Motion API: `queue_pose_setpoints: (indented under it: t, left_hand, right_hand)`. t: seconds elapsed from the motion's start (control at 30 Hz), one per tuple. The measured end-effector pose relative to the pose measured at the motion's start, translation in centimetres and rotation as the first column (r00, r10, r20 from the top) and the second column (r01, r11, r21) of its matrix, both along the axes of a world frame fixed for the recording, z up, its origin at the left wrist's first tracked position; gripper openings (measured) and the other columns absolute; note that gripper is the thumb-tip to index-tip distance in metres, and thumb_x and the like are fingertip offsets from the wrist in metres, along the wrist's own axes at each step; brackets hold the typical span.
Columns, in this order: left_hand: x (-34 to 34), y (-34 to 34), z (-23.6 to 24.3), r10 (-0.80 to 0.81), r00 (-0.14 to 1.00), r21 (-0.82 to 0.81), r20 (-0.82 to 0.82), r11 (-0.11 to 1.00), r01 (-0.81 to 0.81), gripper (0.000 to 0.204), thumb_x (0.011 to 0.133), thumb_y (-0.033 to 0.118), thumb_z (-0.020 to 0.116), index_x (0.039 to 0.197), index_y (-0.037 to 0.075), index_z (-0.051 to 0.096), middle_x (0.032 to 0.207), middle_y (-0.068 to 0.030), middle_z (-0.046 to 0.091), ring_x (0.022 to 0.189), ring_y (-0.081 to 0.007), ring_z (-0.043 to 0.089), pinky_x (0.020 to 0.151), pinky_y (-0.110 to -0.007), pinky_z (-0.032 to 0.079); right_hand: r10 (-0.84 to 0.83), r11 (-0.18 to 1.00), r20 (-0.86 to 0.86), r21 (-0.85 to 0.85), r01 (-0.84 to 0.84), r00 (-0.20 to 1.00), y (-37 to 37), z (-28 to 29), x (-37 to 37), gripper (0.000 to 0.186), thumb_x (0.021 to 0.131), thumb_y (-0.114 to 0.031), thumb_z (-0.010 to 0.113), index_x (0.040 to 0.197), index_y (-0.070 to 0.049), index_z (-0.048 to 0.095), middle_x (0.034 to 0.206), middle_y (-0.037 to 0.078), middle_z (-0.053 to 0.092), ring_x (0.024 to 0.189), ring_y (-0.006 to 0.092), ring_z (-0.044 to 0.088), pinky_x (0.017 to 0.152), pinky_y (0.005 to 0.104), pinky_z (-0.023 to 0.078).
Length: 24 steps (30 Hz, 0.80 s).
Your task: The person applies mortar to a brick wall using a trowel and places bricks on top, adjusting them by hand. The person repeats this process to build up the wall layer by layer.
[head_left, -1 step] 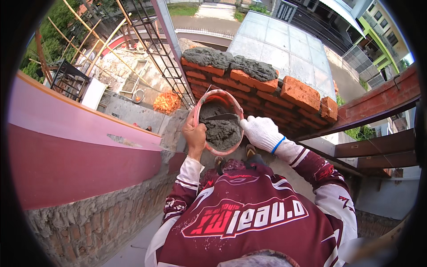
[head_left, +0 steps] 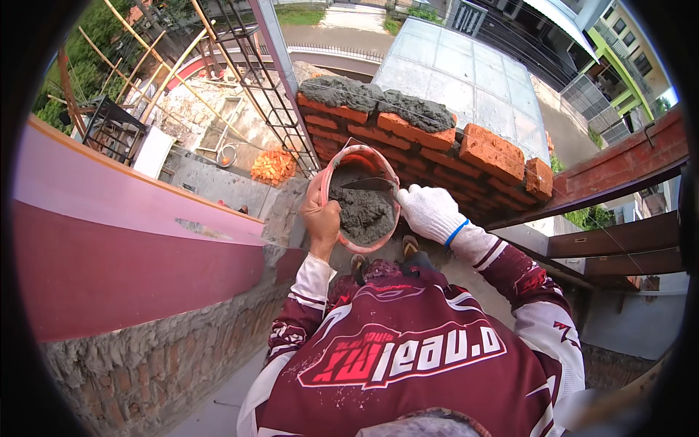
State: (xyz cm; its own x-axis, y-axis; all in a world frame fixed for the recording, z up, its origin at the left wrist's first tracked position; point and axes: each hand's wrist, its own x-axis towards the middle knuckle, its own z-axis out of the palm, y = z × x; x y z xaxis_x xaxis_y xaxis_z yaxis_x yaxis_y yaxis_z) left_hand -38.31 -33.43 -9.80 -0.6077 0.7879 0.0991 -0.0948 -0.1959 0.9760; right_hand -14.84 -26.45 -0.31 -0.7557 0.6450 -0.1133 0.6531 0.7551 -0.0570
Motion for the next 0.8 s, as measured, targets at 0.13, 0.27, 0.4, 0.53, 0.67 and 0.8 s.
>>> queue_pose_setpoints:
  t: [0.13, 0.27, 0.4, 0.53, 0.67, 0.8]
  left_hand:
    - [0.8, 0.4, 0.9, -0.038, 0.991, -0.049, -0.126, 0.998, 0.032, 0.068, 0.067, -0.014, 0.052, 0.133, -0.007, 0.065, 0.098, 0.0000, 0.070, 0.079, -0.0075, 0.061, 0.071, -0.021, 0.049]
    - [-0.1, 1.8, -0.3, -0.021, 0.996, 0.024, -0.090, 0.999, 0.023, 0.063, 0.069, -0.012, 0.052, 0.131, -0.006, 0.065, 0.097, 0.0003, 0.068, 0.078, -0.0069, 0.058, 0.072, -0.021, 0.048]
    - [-1.8, 1.1, -1.6, -0.038, 0.999, -0.021, 0.006, 0.999, 0.038, 0.064, 0.069, -0.012, 0.052, 0.132, -0.007, 0.065, 0.097, 0.0003, 0.069, 0.079, -0.0075, 0.060, 0.073, -0.020, 0.048]
    - [-1.7, 0.7, -2.4, 0.001, 0.992, -0.029, 0.129, 1.000, 0.002, 0.066, 0.067, -0.015, 0.052, 0.132, -0.007, 0.065, 0.096, -0.0009, 0.069, 0.077, -0.0074, 0.059, 0.067, -0.020, 0.047]
    - [-0.9, 1.1, -2.5, -0.014, 0.994, -0.020, 0.105, 1.000, 0.016, 0.067, 0.067, -0.015, 0.051, 0.132, -0.007, 0.065, 0.102, -0.0028, 0.070, 0.083, -0.0080, 0.062, 0.068, -0.020, 0.048]
    - [-0.6, 1.3, -2.6, -0.043, 0.992, -0.092, -0.117, 0.995, 0.033, 0.070, 0.067, -0.015, 0.050, 0.135, -0.007, 0.062, 0.115, -0.0048, 0.072, 0.095, -0.0098, 0.065, 0.080, -0.021, 0.051]
  right_hand:
    - [-0.185, 0.908, 0.068, -0.371, 0.197, 0.980, 1.5, -3.3, -1.2, 0.030, 0.093, -0.026, 0.058, 0.099, 0.001, 0.069, 0.098, 0.026, 0.073, 0.090, 0.0410, 0.073, 0.077, 0.0499, 0.059]
    - [-0.113, 0.662, -0.071, -0.749, 0.022, 0.991, -0.1, -7.0, -3.2, 0.038, 0.094, -0.036, 0.058, 0.106, -0.001, 0.070, 0.099, 0.025, 0.072, 0.095, 0.0424, 0.069, 0.084, 0.0497, 0.055]
    - [-0.288, 0.535, -0.165, -0.844, 0.016, 0.943, -1.6, -6.0, -2.5, 0.033, 0.095, -0.031, 0.058, 0.103, -0.001, 0.068, 0.094, 0.022, 0.073, 0.086, 0.0389, 0.072, 0.074, 0.0475, 0.058]
    - [-0.076, 0.975, -0.058, -0.211, 0.062, 0.995, -3.3, -3.6, -2.5, 0.018, 0.091, -0.022, 0.063, 0.097, -0.006, 0.064, 0.091, 0.015, 0.072, 0.082, 0.0341, 0.074, 0.069, 0.0462, 0.058]
    - [0.034, 0.998, -0.005, 0.043, -0.034, 0.999, -2.1, -3.0, -1.3, 0.014, 0.084, -0.014, 0.066, 0.097, -0.007, 0.065, 0.089, 0.013, 0.070, 0.082, 0.0299, 0.075, 0.065, 0.0452, 0.059]
    - [-0.187, 0.971, 0.036, -0.148, 0.190, 0.982, 1.1, -0.8, -1.1, 0.022, 0.093, -0.022, 0.059, 0.095, -0.002, 0.067, 0.090, 0.022, 0.074, 0.082, 0.0367, 0.075, 0.068, 0.0482, 0.059]
